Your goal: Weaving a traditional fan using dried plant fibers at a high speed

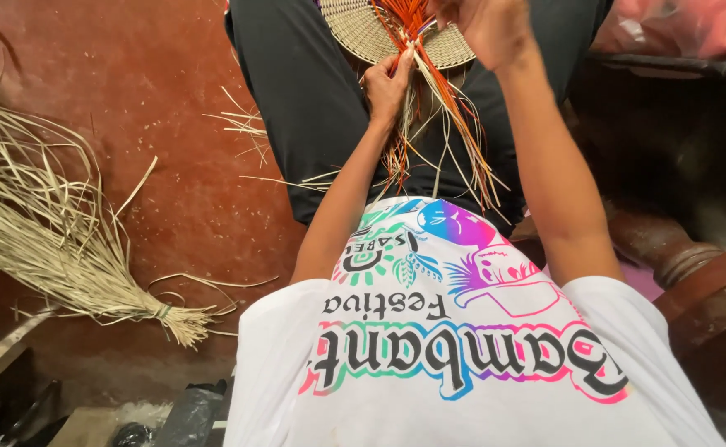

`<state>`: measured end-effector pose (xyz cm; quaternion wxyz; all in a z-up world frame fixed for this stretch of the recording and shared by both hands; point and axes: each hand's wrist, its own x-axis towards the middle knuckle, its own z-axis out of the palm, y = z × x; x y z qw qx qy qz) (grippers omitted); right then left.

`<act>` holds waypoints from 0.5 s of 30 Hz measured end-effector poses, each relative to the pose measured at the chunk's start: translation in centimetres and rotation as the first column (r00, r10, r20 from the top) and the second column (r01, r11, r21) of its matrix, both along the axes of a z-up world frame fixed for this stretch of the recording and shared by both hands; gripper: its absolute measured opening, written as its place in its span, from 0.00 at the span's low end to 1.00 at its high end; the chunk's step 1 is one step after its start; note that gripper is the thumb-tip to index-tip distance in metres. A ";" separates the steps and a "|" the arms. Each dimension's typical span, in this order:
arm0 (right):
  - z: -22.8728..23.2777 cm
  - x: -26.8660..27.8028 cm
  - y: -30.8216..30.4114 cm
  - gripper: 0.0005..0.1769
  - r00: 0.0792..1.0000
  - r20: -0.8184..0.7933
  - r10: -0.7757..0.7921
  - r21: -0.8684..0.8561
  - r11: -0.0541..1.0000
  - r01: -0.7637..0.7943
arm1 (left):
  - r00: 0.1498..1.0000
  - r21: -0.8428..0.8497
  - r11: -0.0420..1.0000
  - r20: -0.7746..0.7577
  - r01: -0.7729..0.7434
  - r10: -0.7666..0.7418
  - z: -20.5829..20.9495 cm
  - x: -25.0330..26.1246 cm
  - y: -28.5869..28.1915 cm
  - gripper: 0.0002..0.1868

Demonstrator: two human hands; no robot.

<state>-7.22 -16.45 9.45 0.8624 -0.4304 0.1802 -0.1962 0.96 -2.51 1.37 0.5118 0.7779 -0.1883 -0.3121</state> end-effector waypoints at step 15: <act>-3.8 -1.1 4.3 0.08 0.871 -0.361 -0.333 -0.924 0.254 -0.285 | 1.000 0.030 1.000 0.013 -0.003 0.002 0.8 0.3 0.1 0.16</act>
